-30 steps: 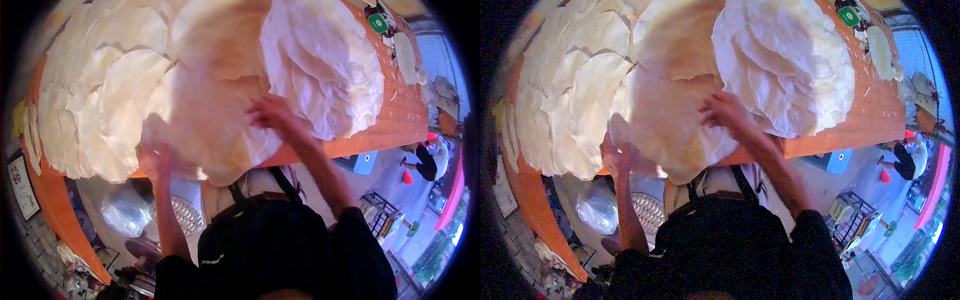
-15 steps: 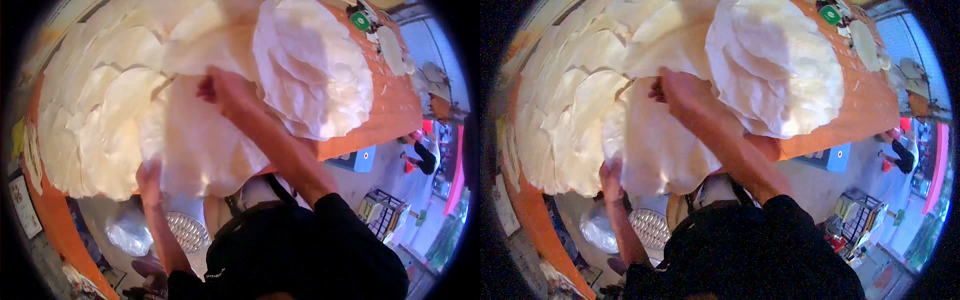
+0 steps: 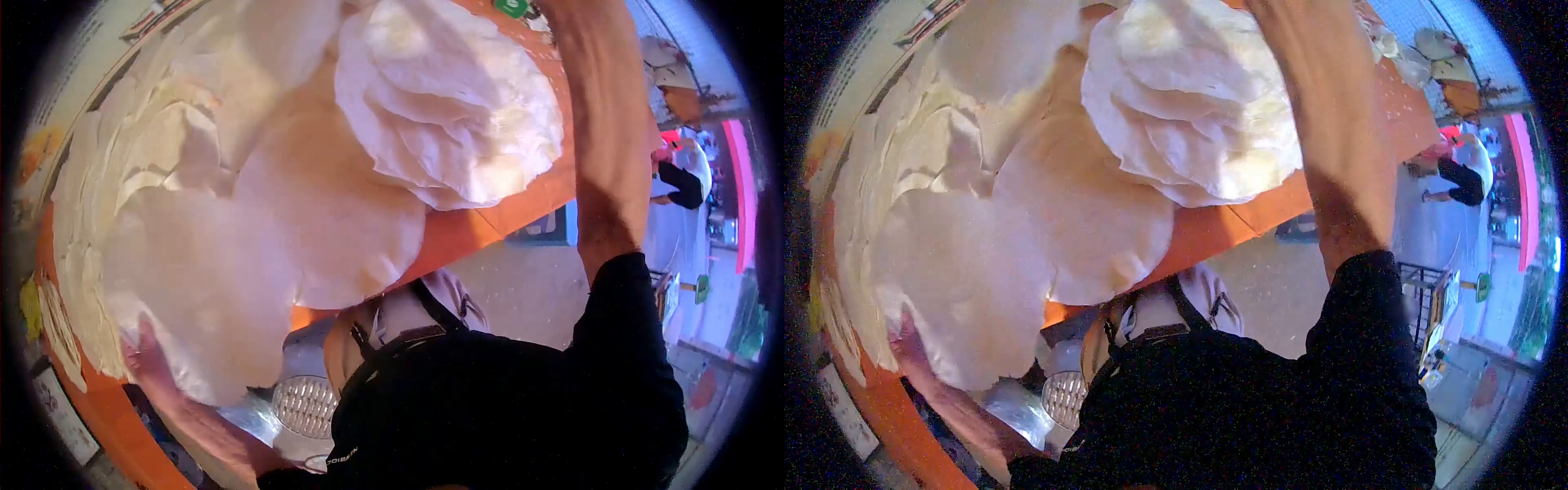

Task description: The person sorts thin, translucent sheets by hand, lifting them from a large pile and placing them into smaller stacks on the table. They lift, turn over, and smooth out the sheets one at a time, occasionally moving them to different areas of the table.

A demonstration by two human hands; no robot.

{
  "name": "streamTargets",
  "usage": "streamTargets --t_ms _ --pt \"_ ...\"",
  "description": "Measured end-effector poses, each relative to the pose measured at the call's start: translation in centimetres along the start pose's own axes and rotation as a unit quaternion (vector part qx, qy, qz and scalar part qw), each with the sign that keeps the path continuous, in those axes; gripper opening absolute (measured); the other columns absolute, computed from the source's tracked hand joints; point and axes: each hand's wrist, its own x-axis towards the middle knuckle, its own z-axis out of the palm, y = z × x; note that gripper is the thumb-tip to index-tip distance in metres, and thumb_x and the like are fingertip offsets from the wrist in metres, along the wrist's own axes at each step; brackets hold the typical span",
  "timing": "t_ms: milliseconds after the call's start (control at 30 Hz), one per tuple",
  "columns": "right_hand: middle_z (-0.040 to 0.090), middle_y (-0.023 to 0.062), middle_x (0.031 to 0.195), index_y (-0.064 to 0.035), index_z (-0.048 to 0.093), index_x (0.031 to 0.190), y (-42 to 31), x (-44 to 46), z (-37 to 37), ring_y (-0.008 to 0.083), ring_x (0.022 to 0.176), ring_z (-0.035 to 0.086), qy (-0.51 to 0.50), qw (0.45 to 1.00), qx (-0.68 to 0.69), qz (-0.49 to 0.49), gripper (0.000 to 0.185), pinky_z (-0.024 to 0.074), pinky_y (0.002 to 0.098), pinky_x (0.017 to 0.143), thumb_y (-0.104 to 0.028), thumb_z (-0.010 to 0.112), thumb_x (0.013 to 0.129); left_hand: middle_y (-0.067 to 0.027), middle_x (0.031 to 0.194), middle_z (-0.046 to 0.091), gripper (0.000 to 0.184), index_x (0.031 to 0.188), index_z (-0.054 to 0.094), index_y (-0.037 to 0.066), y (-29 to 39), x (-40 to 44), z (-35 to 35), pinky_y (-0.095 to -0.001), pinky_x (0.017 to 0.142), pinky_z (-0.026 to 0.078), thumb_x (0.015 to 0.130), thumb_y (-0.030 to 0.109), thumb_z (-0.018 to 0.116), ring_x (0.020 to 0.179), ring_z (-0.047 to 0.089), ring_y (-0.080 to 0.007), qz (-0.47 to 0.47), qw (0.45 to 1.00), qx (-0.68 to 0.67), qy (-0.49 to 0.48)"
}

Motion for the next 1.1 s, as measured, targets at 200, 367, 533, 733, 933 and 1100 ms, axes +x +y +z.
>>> streamTargets --t_ms 200,367,533,733,933,1100 --pt "0.054 0.0166 0.122 0.001 0.042 0.131 5.2 -12.5 -11.9 0.0328 0.11 0.058 0.331 0.931 0.038 0.151 0.04 0.059 0.0418 0.081 -0.018 0.047 0.096 -0.0126 0.129 0.053 0.051 0.134 0.044 -0.005 10.9 5.7 2.8 -0.0294 0.102 0.037 0.094 0.024 0.057 0.116 0.052 -0.0183 -0.013 0.992 -0.119 0.042" --pt "0.063 0.0106 0.086 -0.0063 0.051 0.117 19.0 -28.1 -19.8 0.0235 0.074 0.064 0.436 0.798 0.058 0.411 0.033 0.0563 0.0339 0.06 -0.027 0.054 0.092 -0.0167 0.127 0.054 0.049 0.127 0.049 -0.01 23.9 5.1 13.6 -0.0322 0.101 0.038 0.092 0.023 0.059 0.118 0.051 -0.0217 0.339 0.927 -0.088 -0.132" --pt "0.054 0.0052 0.061 -0.0081 0.054 0.082 19.4 -31.2 -16.1 0.0173 0.046 0.051 0.476 0.754 0.133 0.433 0.028 0.0379 0.0289 0.038 -0.035 0.058 0.09 -0.0208 0.123 0.057 0.043 0.127 0.048 -0.011 33.7 9.7 21.7 -0.0344 0.097 0.045 0.096 0.018 0.049 0.112 0.057 -0.024 0.054 0.941 -0.326 -0.074" --pt "0.055 0.0026 0.061 -0.0111 0.056 0.071 17.6 -34.0 -12.0 0.0142 0.049 0.053 0.425 0.773 0.07 0.466 0.037 0.0402 0.0269 0.041 -0.043 0.055 0.091 -0.0138 0.11 0.063 0.032 0.118 0.056 -0.005 32.0 9.5 28.4 -0.0318 0.089 0.051 0.093 0.015 0.053 0.097 0.063 -0.0212 -0.012 0.905 -0.401 -0.14" --pt "0.065 0.0054 0.077 -0.0028 0.066 0.097 18.3 -33.1 1.7 0.0149 0.06 0.062 0.155 0.834 0.028 0.528 0.042 0.0485 0.0283 0.05 -0.043 0.057 0.09 -0.0085 0.089 0.063 0.029 0.114 0.056 0.0 13.9 3.2 30.8 -0.0292 0.07 0.053 0.092 0.018 0.058 0.076 0.063 -0.0156 -0.171 0.92 -0.248 -0.25" --pt "0.064 0.0063 0.07 -0.0026 0.063 0.095 20.0 -31.7 7.6 0.0158 0.053 0.061 0.224 0.774 0.183 0.563 0.036 0.0447 0.0249 0.046 -0.038 0.063 0.088 -0.0056 0.079 0.061 0.018 0.104 0.057 0.0 2.7 -4.6 22.3 -0.0257 0.066 0.051 0.092 0.013 0.056 0.072 0.06 -0.0137 -0.25 0.938 -0.169 -0.169"
